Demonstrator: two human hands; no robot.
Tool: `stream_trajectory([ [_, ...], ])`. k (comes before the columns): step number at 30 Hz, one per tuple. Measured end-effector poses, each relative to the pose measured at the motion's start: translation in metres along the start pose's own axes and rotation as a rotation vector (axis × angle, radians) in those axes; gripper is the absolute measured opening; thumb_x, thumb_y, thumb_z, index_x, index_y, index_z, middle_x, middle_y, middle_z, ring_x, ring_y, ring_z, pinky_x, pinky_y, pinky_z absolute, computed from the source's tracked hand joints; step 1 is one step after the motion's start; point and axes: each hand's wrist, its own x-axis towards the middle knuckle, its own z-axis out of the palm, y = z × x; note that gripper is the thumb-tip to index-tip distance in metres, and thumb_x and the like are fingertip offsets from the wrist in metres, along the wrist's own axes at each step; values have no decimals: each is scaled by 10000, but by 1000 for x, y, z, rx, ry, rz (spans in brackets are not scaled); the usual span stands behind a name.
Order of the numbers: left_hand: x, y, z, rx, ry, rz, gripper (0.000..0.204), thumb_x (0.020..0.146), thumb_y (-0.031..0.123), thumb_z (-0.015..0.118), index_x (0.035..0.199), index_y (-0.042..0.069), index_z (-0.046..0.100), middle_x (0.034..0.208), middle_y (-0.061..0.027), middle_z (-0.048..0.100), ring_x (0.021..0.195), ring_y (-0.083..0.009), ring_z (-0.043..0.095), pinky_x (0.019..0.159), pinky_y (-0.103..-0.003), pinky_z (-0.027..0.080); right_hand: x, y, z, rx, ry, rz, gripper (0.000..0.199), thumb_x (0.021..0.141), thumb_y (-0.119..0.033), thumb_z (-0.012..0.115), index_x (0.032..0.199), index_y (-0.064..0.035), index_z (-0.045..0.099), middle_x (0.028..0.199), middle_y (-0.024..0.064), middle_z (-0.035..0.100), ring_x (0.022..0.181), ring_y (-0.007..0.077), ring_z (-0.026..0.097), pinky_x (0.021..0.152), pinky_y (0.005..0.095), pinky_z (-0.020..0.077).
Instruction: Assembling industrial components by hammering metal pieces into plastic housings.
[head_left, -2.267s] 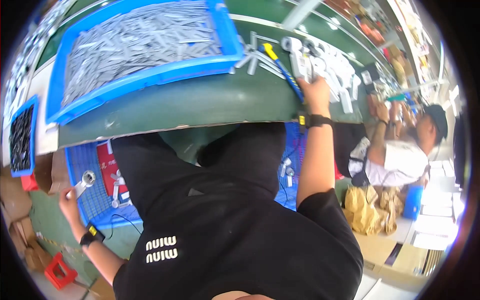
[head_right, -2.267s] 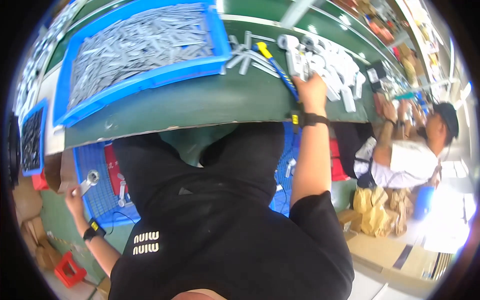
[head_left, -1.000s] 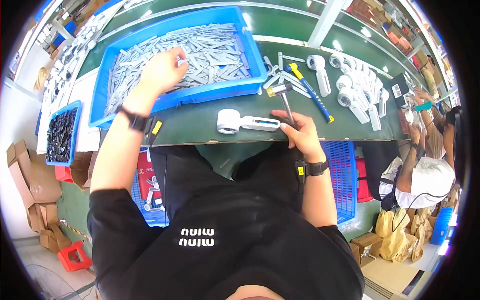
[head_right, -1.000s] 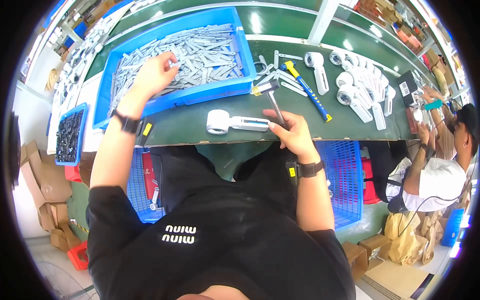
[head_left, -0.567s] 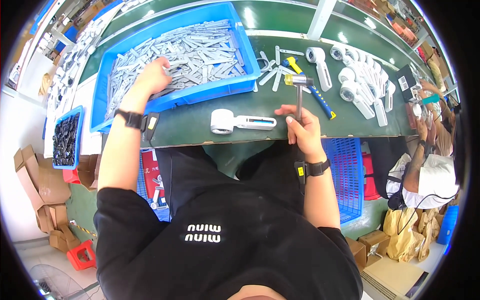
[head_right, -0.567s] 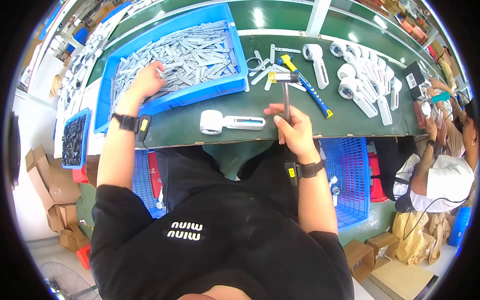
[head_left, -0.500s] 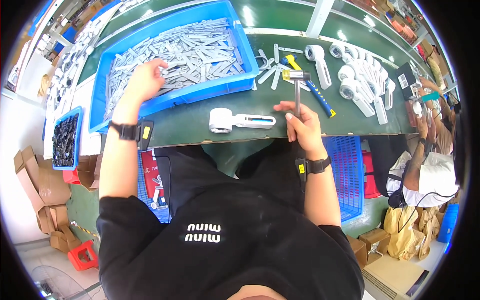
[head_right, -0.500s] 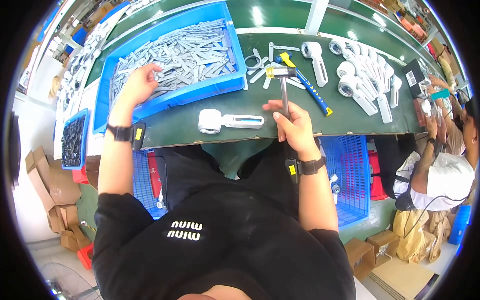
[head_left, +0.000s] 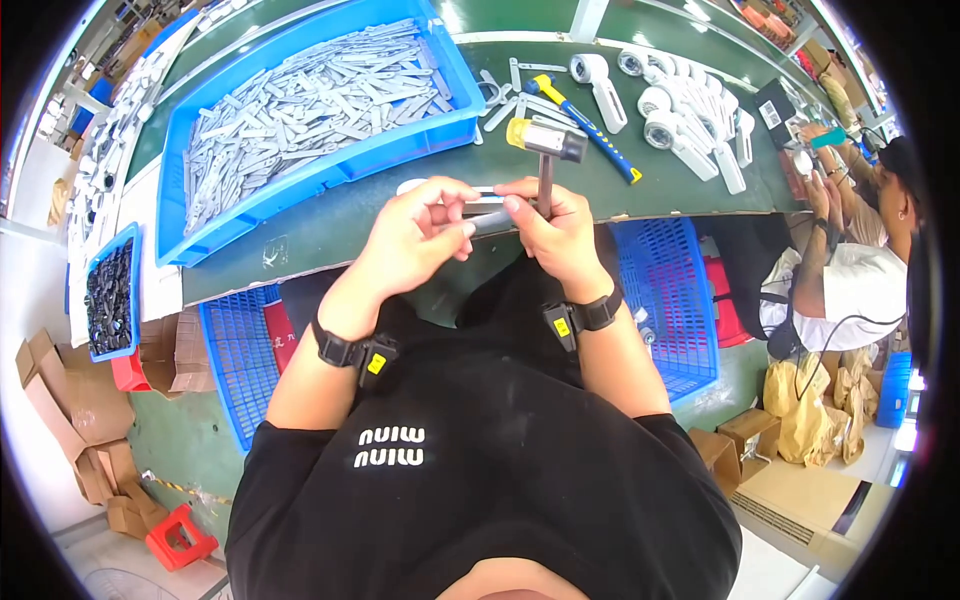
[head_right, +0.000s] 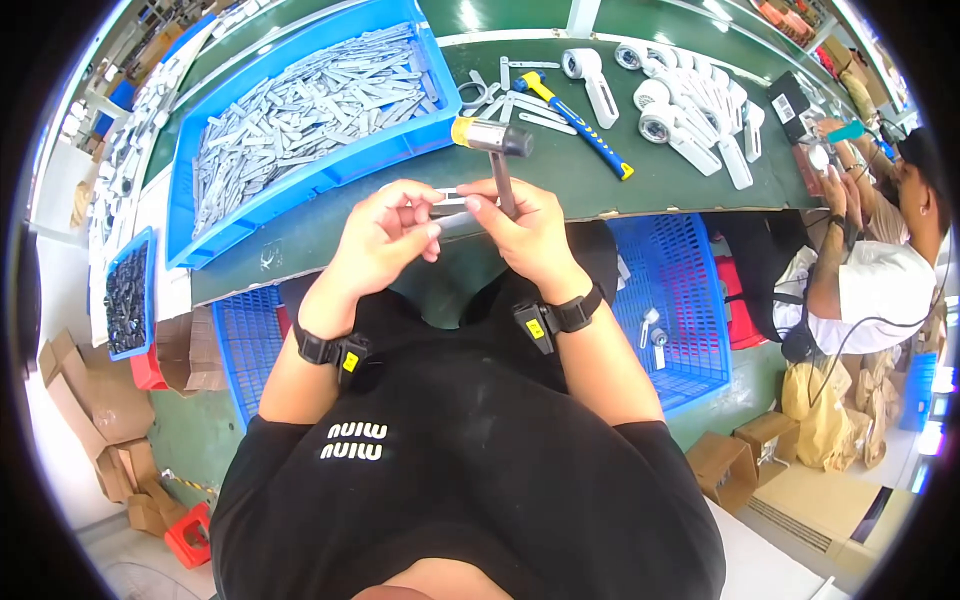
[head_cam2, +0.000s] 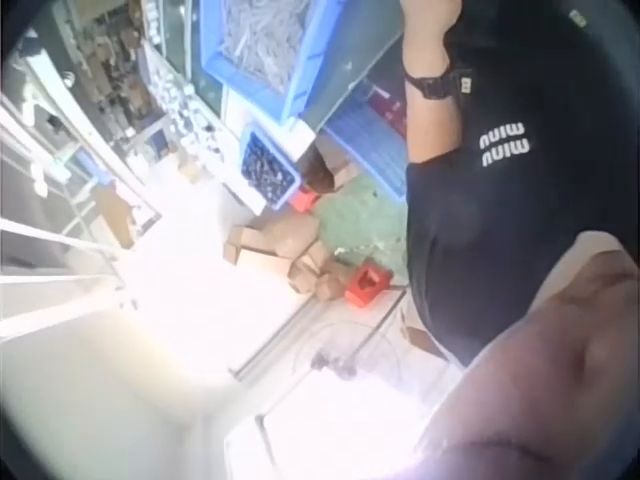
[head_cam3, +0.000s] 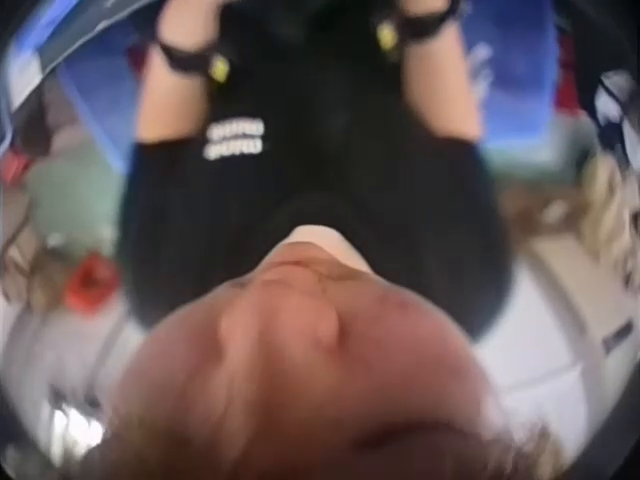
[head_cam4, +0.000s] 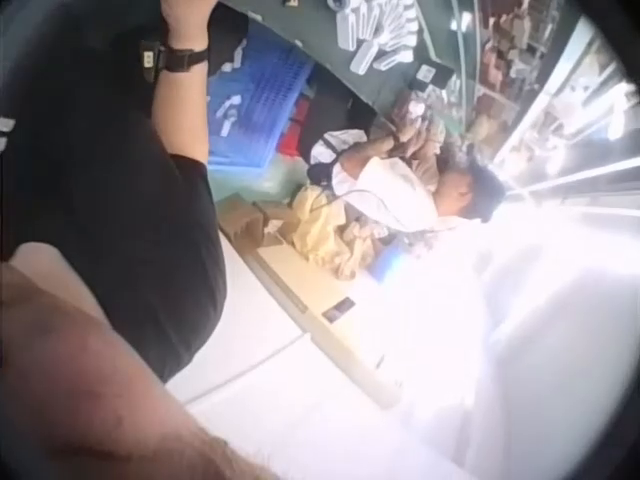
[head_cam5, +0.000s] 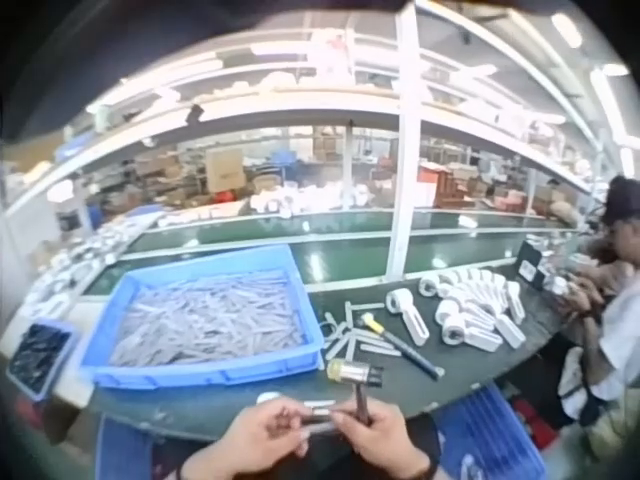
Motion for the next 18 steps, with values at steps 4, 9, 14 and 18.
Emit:
stream_trajectory([
  [4, 3, 3, -12, -187, 44, -16, 350, 1032, -98, 717, 1348, 45, 667, 1062, -23, 624, 893, -149, 733, 806, -311, 649, -5, 6, -2, 93, 48, 171, 172, 1071, -170, 808, 1154, -19, 811, 789, -19, 715, 520, 31, 520, 477, 226, 383],
  [9, 5, 26, -7, 399, 104, 82, 377, 936, 25, 859, 1280, 45, 708, 1077, -85, 704, 953, -188, 756, 788, -362, 631, -1, 8, 5, 201, 151, 59, 170, 1074, -178, 806, 1105, -11, 796, 812, 20, 766, 535, 45, 565, 484, 228, 424],
  [14, 26, 16, -9, 1154, 189, 542, 576, 788, 274, 973, 1273, 79, 730, 1170, -151, 739, 1145, -364, 708, 1023, -497, 563, 17, 4, 4, -206, 333, 133, 175, 1063, -171, 790, 1038, 2, 805, 747, -7, 735, 660, 42, 619, 609, 258, 484],
  [18, 33, -10, -9, 1027, 209, 364, 542, 808, 265, 962, 1258, 70, 731, 1119, -153, 788, 1041, -360, 749, 925, -463, 606, 18, 11, 3, -320, 316, 186, 206, 1061, -188, 780, 1020, 12, 809, 754, 4, 761, 688, 60, 655, 649, 272, 508],
])
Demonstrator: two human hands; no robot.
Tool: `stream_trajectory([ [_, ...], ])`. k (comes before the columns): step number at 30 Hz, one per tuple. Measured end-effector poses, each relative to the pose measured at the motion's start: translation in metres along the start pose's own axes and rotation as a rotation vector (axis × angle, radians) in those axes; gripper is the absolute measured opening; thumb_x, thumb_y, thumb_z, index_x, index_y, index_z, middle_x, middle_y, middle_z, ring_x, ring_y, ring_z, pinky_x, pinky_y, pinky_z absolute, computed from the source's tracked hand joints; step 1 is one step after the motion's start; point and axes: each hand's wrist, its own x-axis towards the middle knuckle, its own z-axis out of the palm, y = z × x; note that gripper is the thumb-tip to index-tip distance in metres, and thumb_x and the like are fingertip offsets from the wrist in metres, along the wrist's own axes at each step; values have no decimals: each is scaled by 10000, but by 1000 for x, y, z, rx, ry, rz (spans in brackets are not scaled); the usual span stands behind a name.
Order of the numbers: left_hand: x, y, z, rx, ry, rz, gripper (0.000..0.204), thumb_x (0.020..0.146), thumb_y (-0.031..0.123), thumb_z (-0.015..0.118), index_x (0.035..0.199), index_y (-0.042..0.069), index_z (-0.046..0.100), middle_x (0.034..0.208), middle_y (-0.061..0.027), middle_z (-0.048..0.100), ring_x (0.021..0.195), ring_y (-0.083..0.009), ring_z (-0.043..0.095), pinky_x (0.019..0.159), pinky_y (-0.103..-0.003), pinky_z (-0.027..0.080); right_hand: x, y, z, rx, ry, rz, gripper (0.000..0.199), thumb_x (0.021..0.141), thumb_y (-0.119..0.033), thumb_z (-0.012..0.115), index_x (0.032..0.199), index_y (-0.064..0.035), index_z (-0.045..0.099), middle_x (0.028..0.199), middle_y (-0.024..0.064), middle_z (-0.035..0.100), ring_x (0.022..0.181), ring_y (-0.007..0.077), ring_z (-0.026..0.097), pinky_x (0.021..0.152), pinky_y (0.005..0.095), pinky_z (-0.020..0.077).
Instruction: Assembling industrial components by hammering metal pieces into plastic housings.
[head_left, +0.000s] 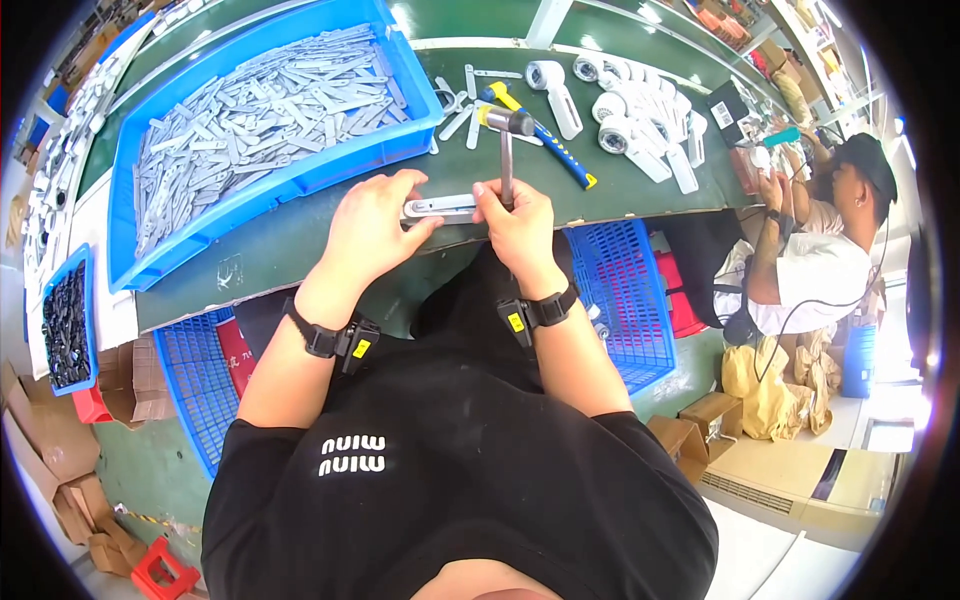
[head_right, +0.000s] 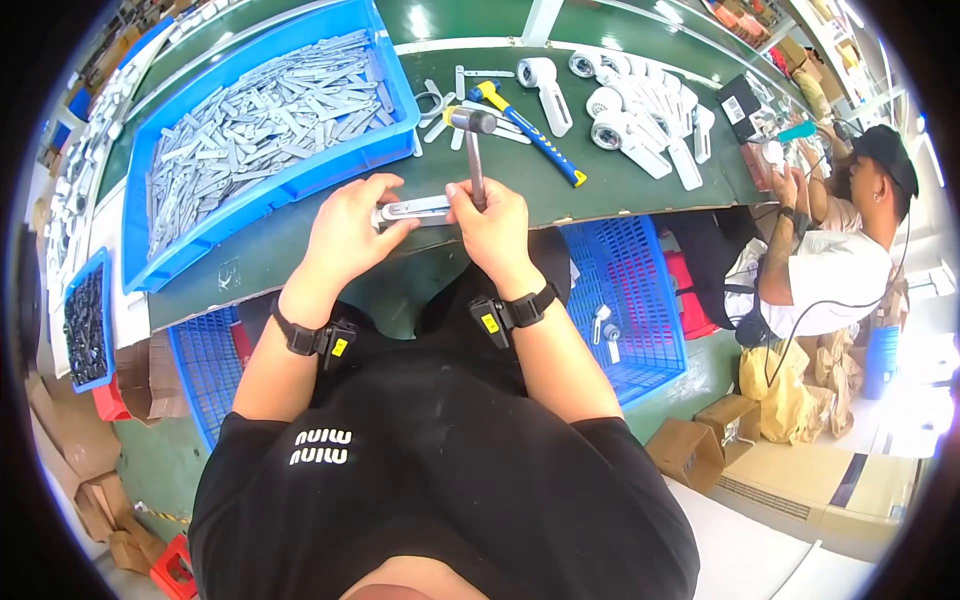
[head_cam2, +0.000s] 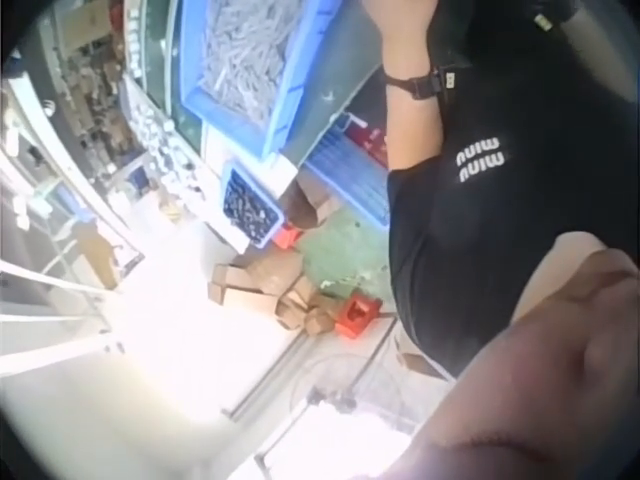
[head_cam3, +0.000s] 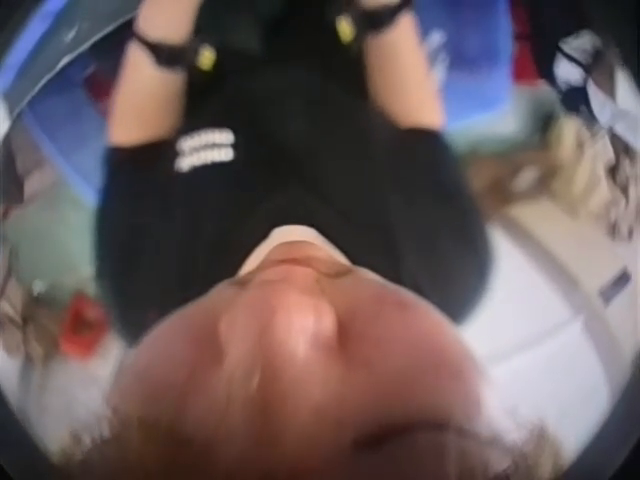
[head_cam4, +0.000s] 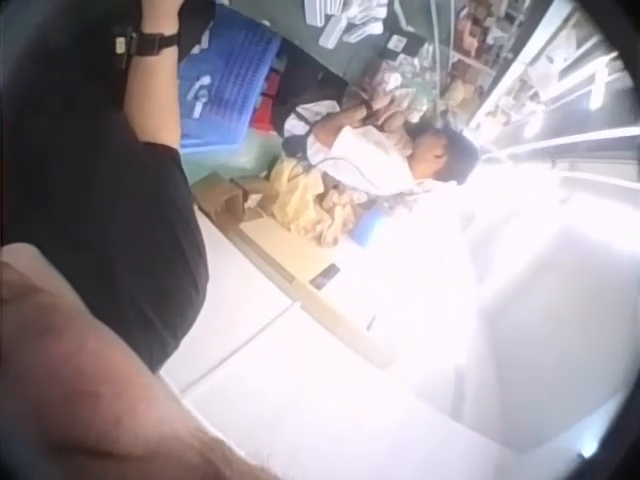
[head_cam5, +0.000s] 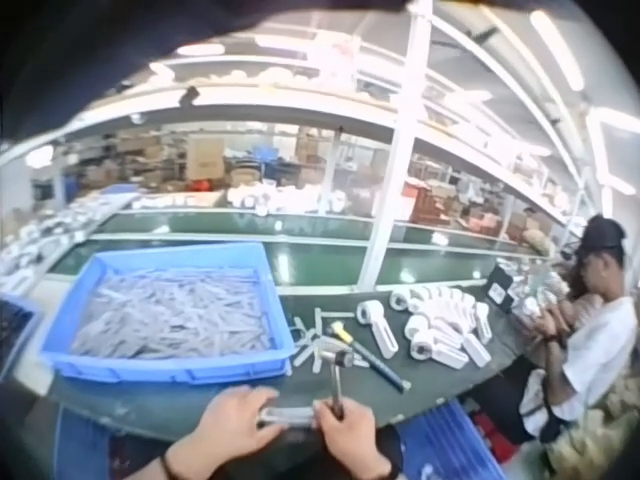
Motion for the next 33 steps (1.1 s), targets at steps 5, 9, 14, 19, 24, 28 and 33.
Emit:
stream_trajectory([
  [5, 0, -5, 3, -17, -29, -95, 450, 843, 282, 955, 1176, 78, 729, 978, -108, 804, 909, -315, 791, 805, -427, 625, -2, 2, 4, 11, -13, 19, 215, 1056, -195, 787, 1024, 16, 812, 762, 20, 773, 689, 67, 668, 652, 273, 517],
  [9, 0, -4, 4, -57, 10, -107, 400, 835, 291, 961, 1103, 78, 752, 947, -107, 798, 900, -312, 781, 777, -418, 615, 2, 0, -2, -42, -50, 34, 218, 1050, -196, 798, 1013, 19, 812, 723, -2, 732, 642, 64, 630, 604, 282, 495],
  [14, -4, -15, 12, -29, 125, 130, 311, 814, 299, 946, 817, 74, 732, 776, -79, 716, 768, -316, 708, 704, -457, 561, 4, -3, -3, -196, -35, -4, 229, 1025, -213, 825, 993, 13, 826, 679, 4, 686, 611, 68, 584, 577, 301, 466],
  [19, -5, -16, 15, -7, 141, 148, 315, 816, 316, 942, 814, 78, 735, 785, -65, 715, 773, -298, 705, 712, -441, 555, 0, 0, 2, -350, 4, -121, 225, 1013, -220, 832, 1012, 5, 834, 670, 75, 676, 615, 108, 575, 598, 331, 473],
  [24, -5, -15, 14, 2, 96, 114, 318, 826, 326, 935, 812, 80, 734, 801, -59, 718, 787, -295, 707, 728, -433, 555, 3, 5, 1, -406, -35, -166, 272, 1039, -239, 803, 945, 16, 800, 643, 158, 635, 553, 181, 553, 580, 387, 461],
  [28, -5, -9, 12, 71, 110, 126, 281, 849, 296, 907, 804, 80, 733, 812, -70, 722, 807, -302, 716, 777, -444, 573, 10, 1, -2, -378, -94, -151, 319, 1048, -240, 790, 879, 28, 760, 632, 168, 624, 531, 223, 544, 572, 404, 455],
  [33, -4, 12, 10, 209, 67, 106, 198, 885, 206, 880, 904, 53, 755, 1007, -106, 788, 937, -342, 766, 1047, -474, 624, 7, 9, -5, -372, -92, -234, 297, 1052, -221, 783, 890, 26, 755, 627, 174, 603, 531, 226, 530, 566, 414, 452],
])
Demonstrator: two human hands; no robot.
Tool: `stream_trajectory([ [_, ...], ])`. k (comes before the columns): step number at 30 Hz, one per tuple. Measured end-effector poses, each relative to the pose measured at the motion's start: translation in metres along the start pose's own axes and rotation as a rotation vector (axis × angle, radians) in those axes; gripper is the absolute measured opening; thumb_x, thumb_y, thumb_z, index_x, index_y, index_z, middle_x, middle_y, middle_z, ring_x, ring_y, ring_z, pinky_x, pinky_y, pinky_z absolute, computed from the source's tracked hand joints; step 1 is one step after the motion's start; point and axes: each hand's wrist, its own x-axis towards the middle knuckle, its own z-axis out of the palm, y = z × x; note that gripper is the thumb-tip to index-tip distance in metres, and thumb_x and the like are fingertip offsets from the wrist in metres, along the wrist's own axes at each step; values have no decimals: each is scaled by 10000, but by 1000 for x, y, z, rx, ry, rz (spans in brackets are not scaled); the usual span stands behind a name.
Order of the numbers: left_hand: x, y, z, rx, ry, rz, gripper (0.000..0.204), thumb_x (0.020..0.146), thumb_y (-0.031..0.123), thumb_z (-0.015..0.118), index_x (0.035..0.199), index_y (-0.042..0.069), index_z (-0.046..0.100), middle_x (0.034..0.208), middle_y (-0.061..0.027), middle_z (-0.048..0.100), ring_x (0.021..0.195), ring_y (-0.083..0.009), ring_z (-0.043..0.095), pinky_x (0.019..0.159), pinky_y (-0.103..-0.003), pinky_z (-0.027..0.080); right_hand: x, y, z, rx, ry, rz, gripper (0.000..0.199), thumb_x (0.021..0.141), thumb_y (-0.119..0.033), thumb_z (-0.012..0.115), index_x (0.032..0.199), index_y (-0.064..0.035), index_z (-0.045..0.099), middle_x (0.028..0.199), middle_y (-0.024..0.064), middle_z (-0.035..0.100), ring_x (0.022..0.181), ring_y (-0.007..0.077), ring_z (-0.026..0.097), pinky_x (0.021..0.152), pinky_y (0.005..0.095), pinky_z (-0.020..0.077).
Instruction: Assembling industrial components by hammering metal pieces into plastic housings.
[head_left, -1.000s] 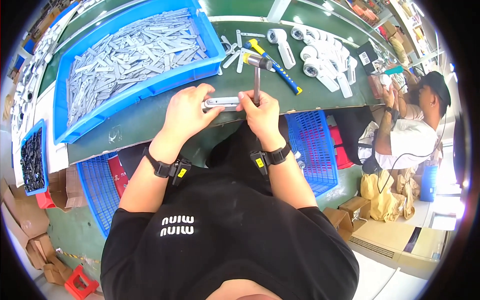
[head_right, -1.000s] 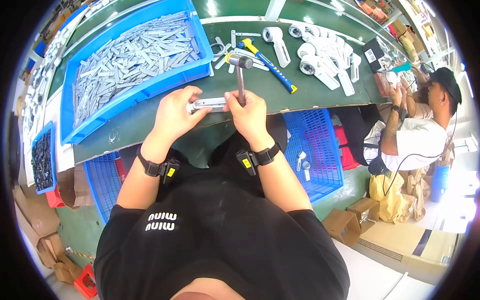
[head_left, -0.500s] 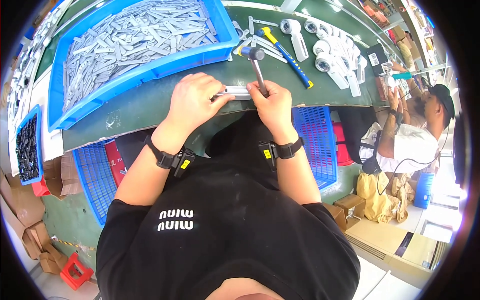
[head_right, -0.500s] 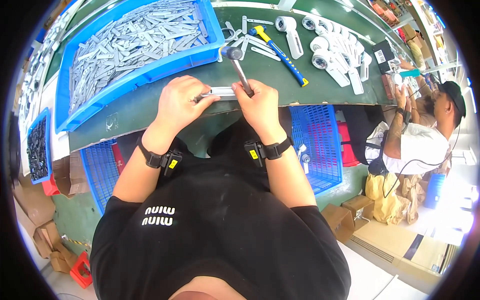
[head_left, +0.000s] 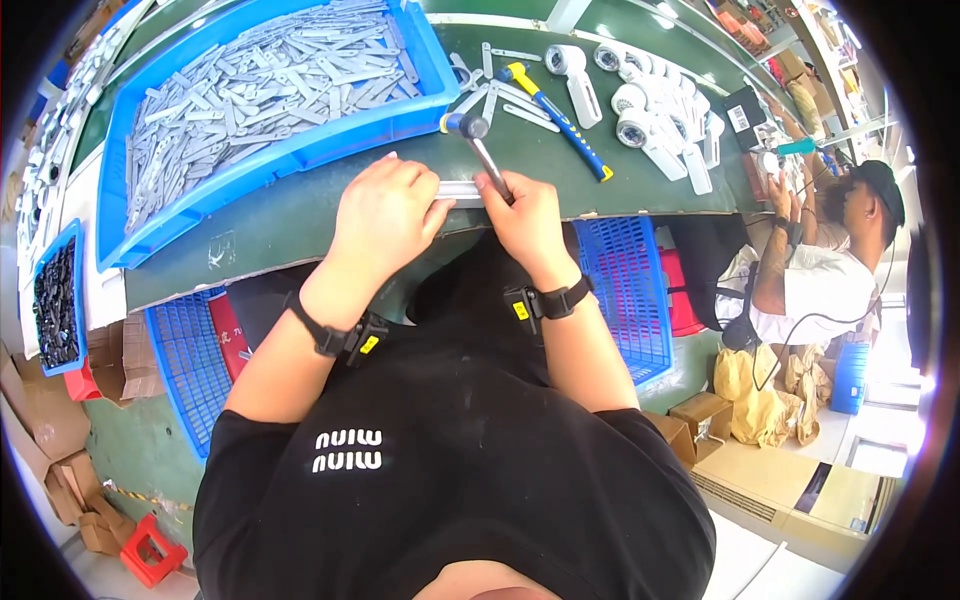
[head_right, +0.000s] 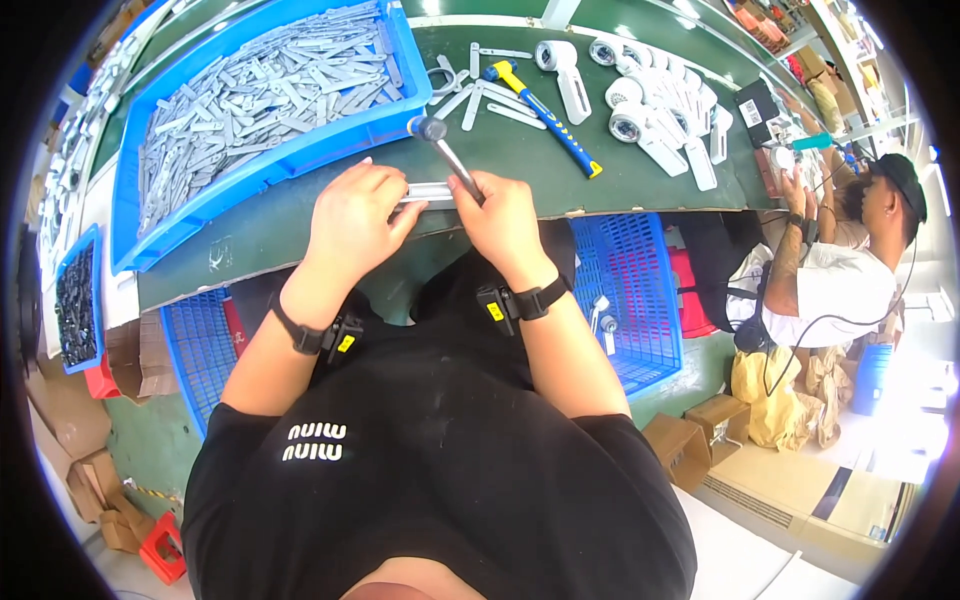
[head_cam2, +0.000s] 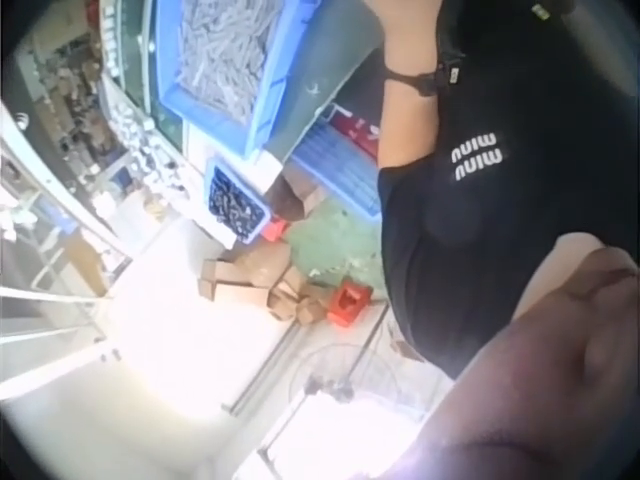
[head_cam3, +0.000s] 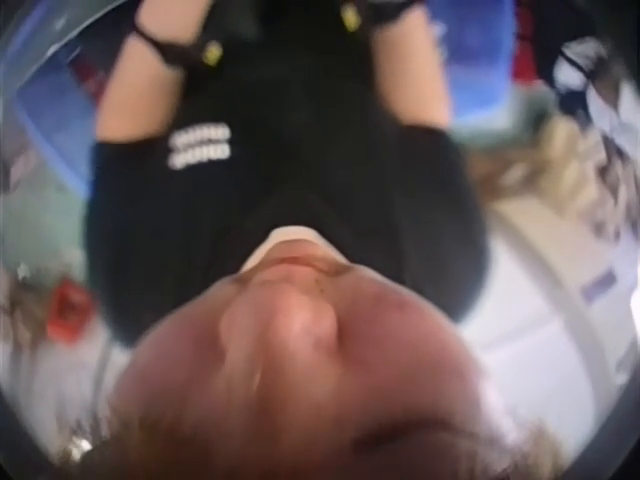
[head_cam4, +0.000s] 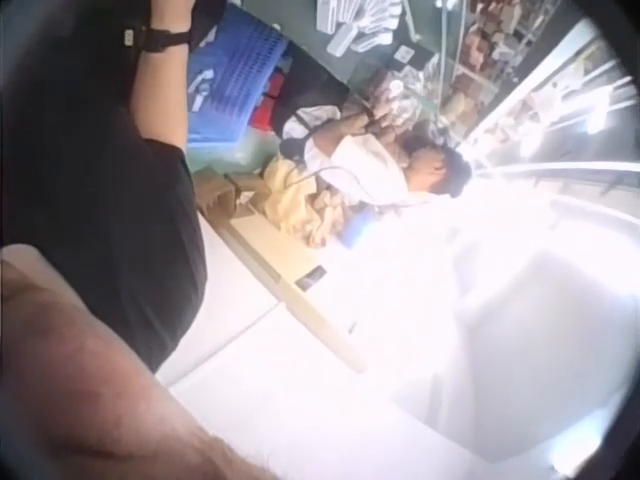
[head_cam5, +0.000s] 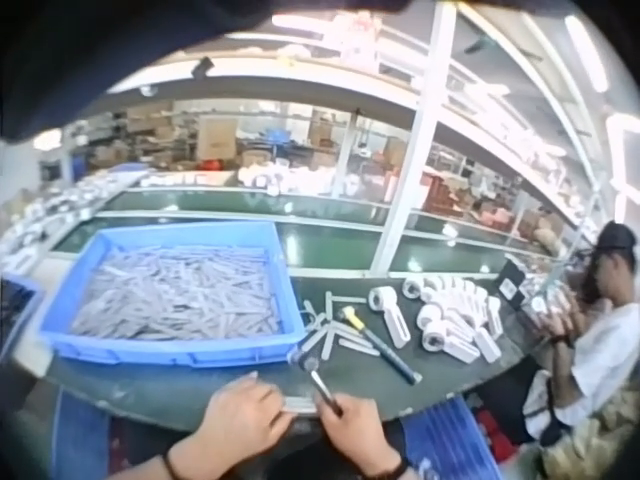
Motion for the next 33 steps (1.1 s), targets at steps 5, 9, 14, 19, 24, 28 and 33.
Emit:
stream_trajectory([
  [5, 3, 13, 6, -10, -76, -35, 174, 913, 190, 851, 993, 47, 794, 1133, -98, 816, 1041, -343, 779, 1042, -453, 625, 0, 1, 0, 34, -8, -5, 278, 1057, -217, 777, 913, 20, 766, 626, 171, 601, 531, 223, 514, 563, 407, 447],
  [9, 8, 11, 4, -104, -240, -100, 186, 936, 174, 830, 1064, 39, 822, 1175, -101, 820, 1075, -338, 777, 959, -444, 635, 1, -1, 0, 50, -16, 13, 267, 1057, -216, 776, 924, 16, 775, 630, 170, 605, 537, 222, 534, 568, 406, 454],
  [14, 3, 8, 14, -104, -140, -2, 166, 945, 145, 819, 1060, 25, 823, 1170, -102, 819, 1067, -328, 774, 900, -444, 637, 2, 1, 0, 24, 9, -20, 250, 1049, -214, 782, 946, 13, 784, 638, 176, 609, 543, 223, 573, 574, 407, 468],
  [19, 2, 6, 15, -97, -123, 22, 149, 942, 122, 815, 1051, 20, 815, 1129, -97, 813, 1038, -322, 768, 876, -433, 639, 2, 1, -9, 78, -53, 33, 221, 1034, -215, 806, 1068, 3, 816, 719, 120, 689, 628, 172, 624, 622, 369, 497],
  [24, 0, 5, 16, -133, -93, 9, 110, 932, 101, 820, 1000, 18, 793, 1070, -88, 787, 994, -322, 757, 824, -451, 630, -22, -17, -56, 20, -17, -87, 441, 1117, -66, 599, 1556, -49, 635, 755, 89, 674, 672, 189, 669, 688, 343, 545],
  [28, 0, 5, 17, -126, -91, -2, 85, 933, 91, 816, 972, 24, 784, 1051, -82, 773, 973, -320, 750, 795, -455, 626, -63, -32, -79, -57, 78, -96, 659, 1079, 49, 516, 1726, -59, 457, 752, 79, 660, 658, 219, 662, 711, 325, 565],
  [33, -2, 3, 20, -115, -85, 19, 81, 920, 81, 813, 977, 36, 777, 1040, -67, 761, 971, -302, 749, 785, -444, 630, -82, -20, -68, -340, -156, -29, 647, 1052, 64, 573, 1667, -138, 570, 757, 135, 625, 669, 285, 659, 727, 364, 564],
])
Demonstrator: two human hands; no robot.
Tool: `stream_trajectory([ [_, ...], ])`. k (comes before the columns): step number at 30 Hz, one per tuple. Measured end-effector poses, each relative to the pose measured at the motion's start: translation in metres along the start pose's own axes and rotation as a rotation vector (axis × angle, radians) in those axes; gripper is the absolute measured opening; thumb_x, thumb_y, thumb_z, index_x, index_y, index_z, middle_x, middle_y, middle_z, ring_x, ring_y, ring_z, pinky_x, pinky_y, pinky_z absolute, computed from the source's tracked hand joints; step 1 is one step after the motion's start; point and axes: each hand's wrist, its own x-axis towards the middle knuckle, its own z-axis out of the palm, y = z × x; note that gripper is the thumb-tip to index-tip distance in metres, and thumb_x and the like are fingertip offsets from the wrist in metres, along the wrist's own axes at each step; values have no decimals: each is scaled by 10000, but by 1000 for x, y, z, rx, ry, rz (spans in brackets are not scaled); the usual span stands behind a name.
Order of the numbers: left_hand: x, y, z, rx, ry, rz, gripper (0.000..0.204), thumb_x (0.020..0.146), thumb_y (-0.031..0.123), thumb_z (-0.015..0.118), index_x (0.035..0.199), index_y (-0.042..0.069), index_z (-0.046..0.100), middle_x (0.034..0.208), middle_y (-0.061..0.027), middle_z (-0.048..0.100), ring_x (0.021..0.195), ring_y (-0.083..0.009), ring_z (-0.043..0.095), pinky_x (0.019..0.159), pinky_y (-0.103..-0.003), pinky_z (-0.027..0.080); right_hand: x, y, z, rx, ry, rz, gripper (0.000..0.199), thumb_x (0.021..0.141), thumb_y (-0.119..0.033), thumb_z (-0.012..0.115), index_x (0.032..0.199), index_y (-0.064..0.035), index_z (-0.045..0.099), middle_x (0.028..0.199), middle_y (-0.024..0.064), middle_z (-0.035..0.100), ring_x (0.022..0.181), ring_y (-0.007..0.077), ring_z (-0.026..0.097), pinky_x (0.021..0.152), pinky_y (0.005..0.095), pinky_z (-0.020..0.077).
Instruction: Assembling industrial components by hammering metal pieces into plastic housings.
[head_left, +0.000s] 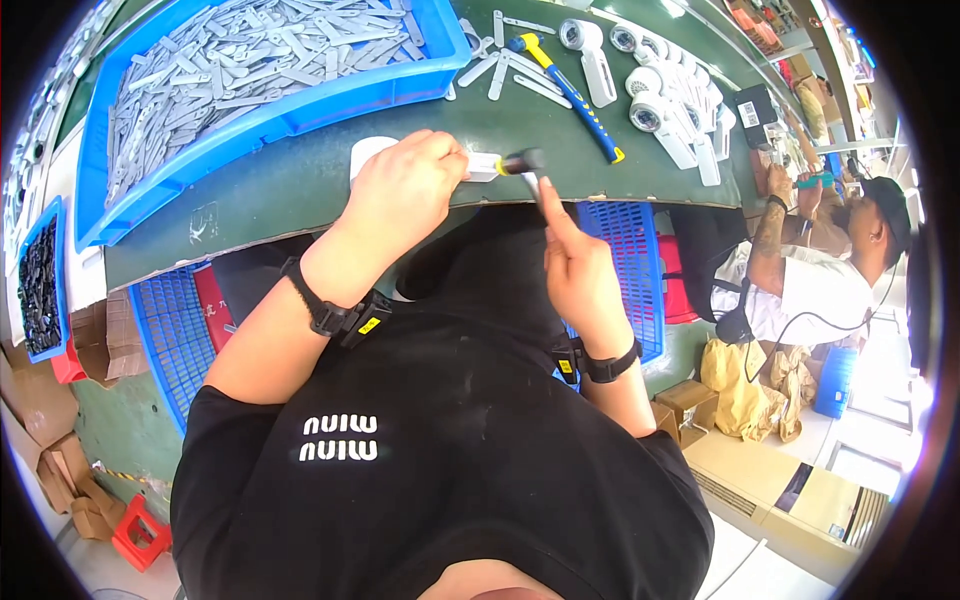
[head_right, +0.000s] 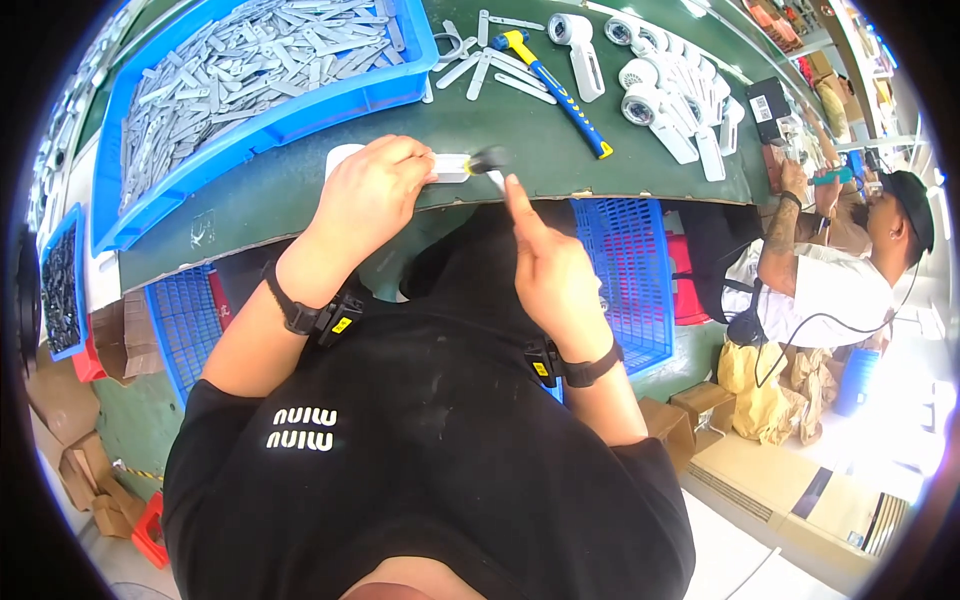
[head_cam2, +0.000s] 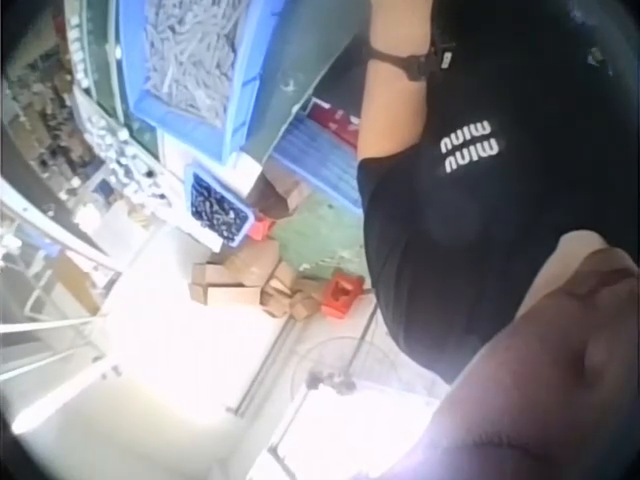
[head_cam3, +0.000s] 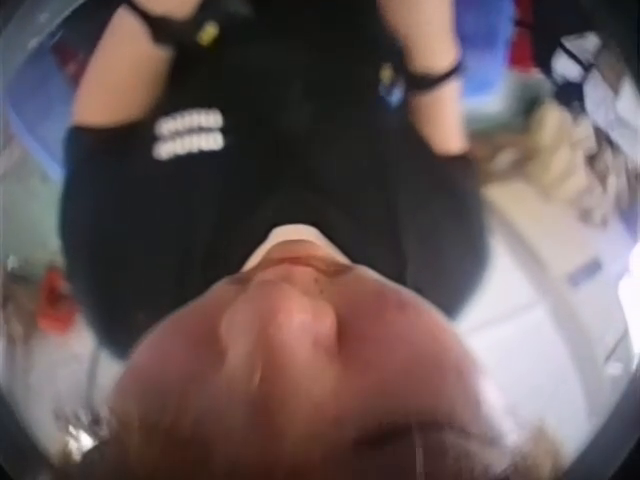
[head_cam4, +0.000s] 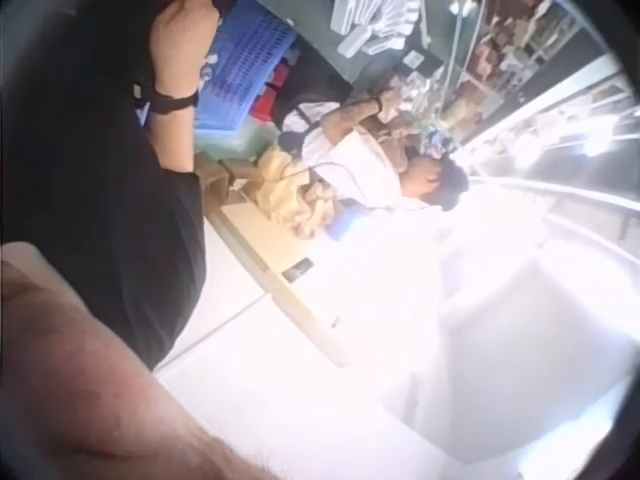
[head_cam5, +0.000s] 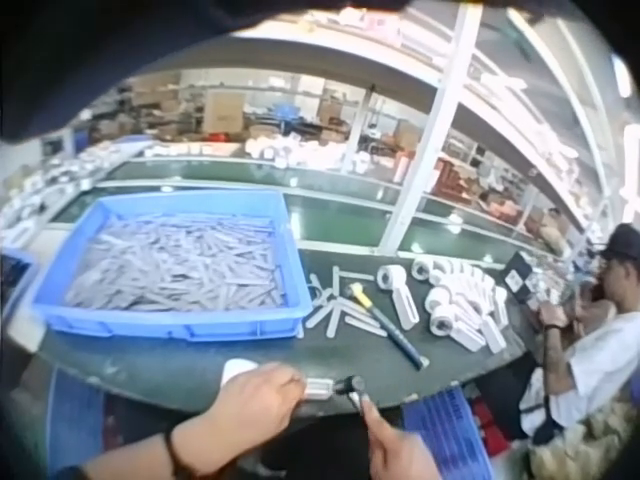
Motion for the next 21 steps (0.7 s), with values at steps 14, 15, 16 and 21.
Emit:
stream_trajectory([
  [14, 1, 5, 1, 17, 18, -2, 66, 922, 85, 807, 968, 45, 780, 1045, -57, 765, 962, -297, 746, 778, -436, 627, 0, -3, 11, 316, 294, -35, 509, 1074, 50, 612, 1570, -59, 649, 999, 274, 769, 834, 409, 772, 778, 423, 599],
  [15, 2, 6, 2, 22, 20, -3, 65, 926, 88, 806, 966, 44, 780, 1046, -61, 766, 964, -300, 747, 779, -438, 627, 9, 1, 17, 244, 324, -156, 507, 1075, 46, 616, 1570, -55, 647, 1027, 270, 779, 852, 397, 784, 783, 404, 597],
  [16, 0, 5, 2, 25, 21, -3, 65, 926, 88, 806, 966, 44, 780, 1046, -61, 766, 964, -300, 747, 779, -438, 627, 16, -1, 18, 172, 345, -284, 505, 1075, 42, 619, 1571, -52, 645, 1055, 266, 789, 870, 384, 796, 787, 384, 595],
  [21, 1, 1, -1, -25, 3, -20, 90, 936, 79, 800, 1002, 38, 755, 1042, -92, 752, 978, -327, 747, 808, -462, 624, 9, 4, 2, 351, 300, -38, 543, 1113, 2, 575, 1653, -61, 565, 990, 132, 834, 785, 197, 773, 749, 331, 574],
])
